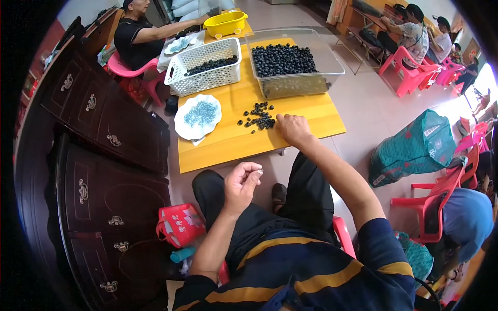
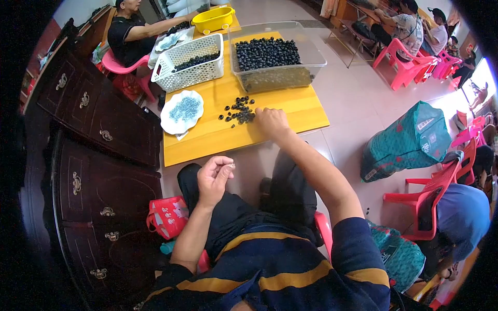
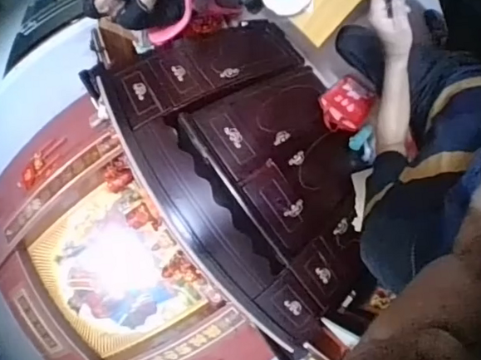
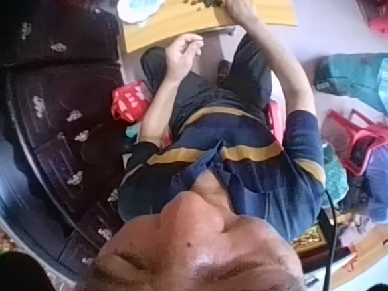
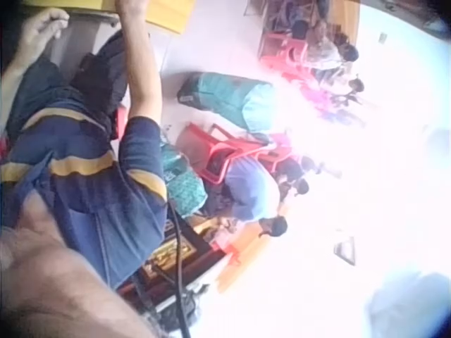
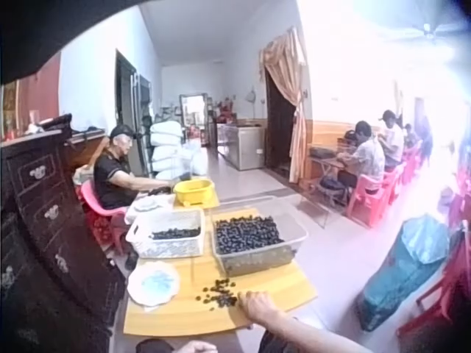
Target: Sorting small black berries or seeds by hand from a pile on the table.
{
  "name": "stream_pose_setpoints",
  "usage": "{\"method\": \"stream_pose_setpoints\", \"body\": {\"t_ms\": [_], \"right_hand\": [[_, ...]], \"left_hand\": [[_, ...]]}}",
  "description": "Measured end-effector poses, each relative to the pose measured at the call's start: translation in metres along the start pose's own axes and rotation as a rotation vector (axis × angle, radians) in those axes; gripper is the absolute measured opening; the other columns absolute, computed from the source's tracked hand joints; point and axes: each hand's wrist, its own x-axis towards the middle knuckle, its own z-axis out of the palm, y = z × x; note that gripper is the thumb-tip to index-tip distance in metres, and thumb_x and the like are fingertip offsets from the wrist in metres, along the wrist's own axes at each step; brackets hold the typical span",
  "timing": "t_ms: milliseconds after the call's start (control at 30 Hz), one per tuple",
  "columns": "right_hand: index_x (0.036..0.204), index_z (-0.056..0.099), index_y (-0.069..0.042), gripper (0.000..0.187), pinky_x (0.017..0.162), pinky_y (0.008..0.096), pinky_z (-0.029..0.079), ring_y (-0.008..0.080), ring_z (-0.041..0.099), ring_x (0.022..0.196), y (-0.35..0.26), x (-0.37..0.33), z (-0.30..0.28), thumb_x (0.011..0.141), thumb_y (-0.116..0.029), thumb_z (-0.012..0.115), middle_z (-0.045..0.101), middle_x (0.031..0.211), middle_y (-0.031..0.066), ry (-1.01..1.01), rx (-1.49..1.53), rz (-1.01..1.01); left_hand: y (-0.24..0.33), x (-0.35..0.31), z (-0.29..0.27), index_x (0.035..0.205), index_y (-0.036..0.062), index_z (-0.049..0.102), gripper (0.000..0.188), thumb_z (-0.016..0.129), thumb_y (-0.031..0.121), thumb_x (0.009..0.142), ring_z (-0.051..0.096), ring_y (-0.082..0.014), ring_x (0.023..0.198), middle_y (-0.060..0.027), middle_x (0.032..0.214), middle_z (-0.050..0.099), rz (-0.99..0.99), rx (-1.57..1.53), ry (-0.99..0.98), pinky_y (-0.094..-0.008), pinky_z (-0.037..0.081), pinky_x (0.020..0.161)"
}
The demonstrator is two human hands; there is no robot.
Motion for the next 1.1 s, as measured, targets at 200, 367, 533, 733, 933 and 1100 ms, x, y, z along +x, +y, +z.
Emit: {"method": "stream_pose_setpoints", "body": {"t_ms": [200, 367, 533, 733, 933, 1100], "right_hand": [[0.092, 0.059, -0.007, 0.021, 0.074, 0.0456, 0.055, 0.0354, 0.07, 0.084, 0.018, -0.013, 0.013, 0.093, -0.028, 0.057, 0.07, 0.084, 0.0169, 0.139, 0.161, 0.137], [0.093, 0.064, -0.005, 0.026, 0.073, 0.0441, 0.052, 0.038, 0.067, 0.082, 0.024, -0.044, 0.005, 0.096, -0.03, 0.055, 0.068, 0.083, 0.0179, 0.298, 0.563, 0.277], [0.102, 0.067, -0.001, 0.028, 0.076, 0.0352, 0.048, 0.0265, 0.063, 0.083, 0.025, -0.091, 0.009, 0.095, -0.02, 0.048, 0.067, 0.087, 0.0133, 0.285, 1.197, 0.433], [0.121, 0.059, -0.002, 0.029, 0.07, 0.0241, 0.049, 0.0104, 0.056, 0.071, -0.012, -0.146, 0.011, 0.1, -0.015, 0.044, 0.059, 0.088, 0.0013, -0.066, 1.859, 0.533], [0.123, 0.055, -0.007, 0.023, 0.082, 0.0277, 0.054, 0.014, 0.066, 0.088, -0.016, -0.165, 0.015, 0.101, -0.016, 0.057, 0.068, 0.109, 0.0076, -0.211, 2.138, 0.568], [0.121, 0.054, -0.009, 0.023, 0.085, 0.0301, 0.055, 0.0177, 0.068, 0.097, -0.009, -0.165, 0.023, 0.099, -0.016, 0.06, 0.067, 0.118, 0.0092, -0.195, 2.289, 0.692]], "left_hand": [[0.018, 0.012, 0.002, 0.098, -0.0017, 0.066, 0.009, 0.068, 0.002, 0.091, 0.06, -0.0088, 0.069, -0.0044, 0.083, 0.065, 0.263, 0.231, 0.005, -0.0218, 0.049, 0.063], [0.01, 0.017, -0.001, 0.097, -0.0016, 0.066, 0.007, 0.068, 0.001, 0.091, 0.061, -0.0106, 0.068, -0.0059, 0.082, 0.066, 0.278, 0.311, 0.005, -0.0231, 0.049, 0.062], [-0.014, 0.019, 0.005, 0.097, -0.001, 0.066, 0.006, 0.066, 0.001, 0.091, 0.06, -0.01, 0.066, -0.0045, 0.079, 0.065, 0.15, 0.263, -0.03, -0.0233, 0.048, 0.061], [-0.026, 0.021, 0.02, 0.096, -0.0007, 0.066, 0.006, 0.066, 0.001, 0.091, 0.059, -0.0104, 0.064, -0.0043, 0.078, 0.064, 0.14, 0.288, -0.076, -0.0239, 0.048, 0.06], [-0.029, 0.028, 0.031, 0.096, -0.0006, 0.066, 0.005, 0.066, 0.001, 0.09, 0.06, -0.0109, 0.065, -0.0054, 0.078, 0.065, 0.133, 0.363, -0.092, -0.0246, 0.048, 0.06], [-0.032, 0.032, 0.045, 0.095, -0.0002, 0.066, 0.004, 0.065, 0.001, 0.09, 0.061, -0.0107, 0.067, -0.0058, 0.079, 0.065, 0.082, 0.353, -0.124, -0.0249, 0.049, 0.062]]}}
